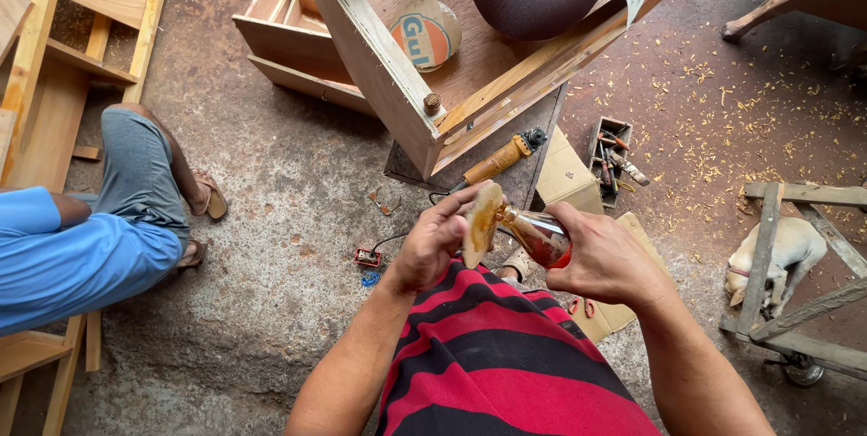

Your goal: The person applies glue from a bottle to circular wooden bases and then presses sandpaper discs onto the glued surfaces by hand.

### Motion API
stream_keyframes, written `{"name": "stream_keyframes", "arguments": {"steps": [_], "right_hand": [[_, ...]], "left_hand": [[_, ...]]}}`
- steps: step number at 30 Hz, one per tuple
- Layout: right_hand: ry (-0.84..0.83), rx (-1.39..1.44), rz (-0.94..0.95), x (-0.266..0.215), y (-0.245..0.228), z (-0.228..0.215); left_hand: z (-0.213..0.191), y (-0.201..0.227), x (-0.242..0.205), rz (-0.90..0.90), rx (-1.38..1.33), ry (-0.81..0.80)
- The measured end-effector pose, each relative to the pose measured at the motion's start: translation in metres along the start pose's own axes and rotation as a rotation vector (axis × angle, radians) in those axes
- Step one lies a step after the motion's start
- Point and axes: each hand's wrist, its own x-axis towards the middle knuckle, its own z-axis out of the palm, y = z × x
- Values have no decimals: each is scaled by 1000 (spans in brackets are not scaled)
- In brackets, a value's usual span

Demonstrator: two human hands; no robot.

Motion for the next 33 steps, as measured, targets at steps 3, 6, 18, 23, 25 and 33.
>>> {"name": "stream_keyframes", "arguments": {"steps": [3, 6, 18, 23, 25, 33], "right_hand": [[9, 80, 1, 0, 2, -3], [-19, 53, 64, -1, 3, -10], [-25, 74, 45, 7, 9, -4], [-40, 110, 3, 7, 13, -3], [-10, 129, -16, 12, 14, -5], [-33, 34, 31, 16, 21, -6]], "left_hand": [[1, 3, 0, -78, 107, -25], [4, 5, 1, -37, -267, -73], [10, 4, 6, -15, -172, -9], [10, 4, 8, -26, 486, 55], [7, 5, 12, -50, 476, 58], [8, 5, 15, -52, 239, 37]]}}
